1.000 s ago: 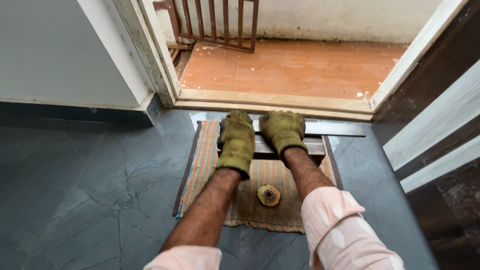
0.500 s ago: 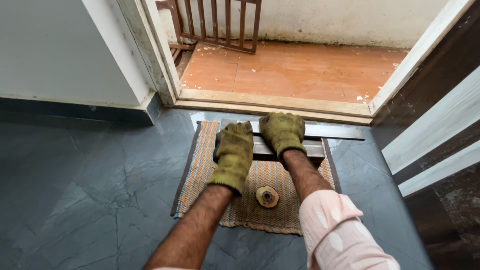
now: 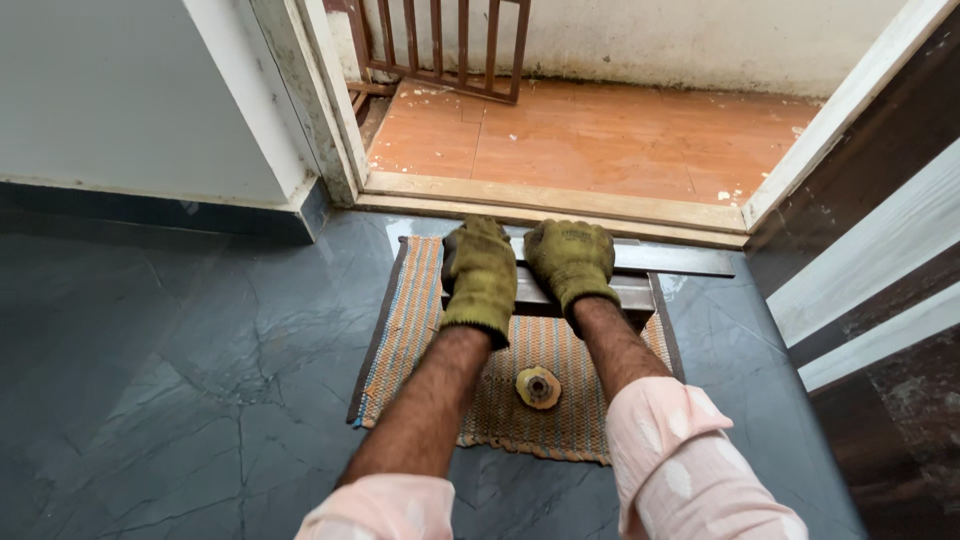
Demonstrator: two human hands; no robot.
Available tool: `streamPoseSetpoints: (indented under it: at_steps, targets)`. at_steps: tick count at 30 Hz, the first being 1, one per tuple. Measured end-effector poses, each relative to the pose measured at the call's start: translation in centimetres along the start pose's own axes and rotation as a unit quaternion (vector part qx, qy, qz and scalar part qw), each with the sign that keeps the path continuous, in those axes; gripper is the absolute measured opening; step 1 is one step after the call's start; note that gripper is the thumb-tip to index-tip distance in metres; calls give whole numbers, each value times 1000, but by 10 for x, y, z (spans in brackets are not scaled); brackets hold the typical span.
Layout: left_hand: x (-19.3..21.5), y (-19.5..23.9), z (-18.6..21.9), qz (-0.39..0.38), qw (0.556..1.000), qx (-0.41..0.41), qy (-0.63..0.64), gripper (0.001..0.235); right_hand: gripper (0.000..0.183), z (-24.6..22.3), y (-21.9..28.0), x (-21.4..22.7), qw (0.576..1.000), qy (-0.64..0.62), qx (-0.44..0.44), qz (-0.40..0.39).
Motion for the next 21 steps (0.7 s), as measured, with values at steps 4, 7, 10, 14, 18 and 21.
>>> streamPoseSetpoints:
  at_steps: [4, 7, 10, 14, 18, 21]
  targets:
    - [-11, -11, 3, -3, 994, -7, 108, 58, 48, 4, -5, 0, 1000, -17, -8, 17]
    - [-12, -32, 3, 22, 998, -9, 62, 62, 51, 7, -1, -4, 1000, -19, -15, -1]
    - [0, -45, 0, 78, 996, 16, -29, 70, 50, 0, 1, 1, 1000, -5, -2, -7]
    - [-36, -16, 11, -38, 996, 5, 75, 65, 46, 2, 0, 0, 1000, -17, -5, -4]
    - [-31, -8, 5, 31, 999, -8, 32, 69, 52, 6, -1, -7, 1000, -25, -12, -9]
    - [-12, -22, -2, 85, 980, 67, 167, 32, 54, 2, -2, 2, 997, -24, 5, 67]
Point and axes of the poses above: each hand's wrist, its own y-axis away from the middle knuckle, its own x-axis out of the back of the hand, z = x × y, the point moved 6 cm from there along -y, towards the middle knuckle, and after that the axes turned 5 degrees about y, right-handed, at the moved point
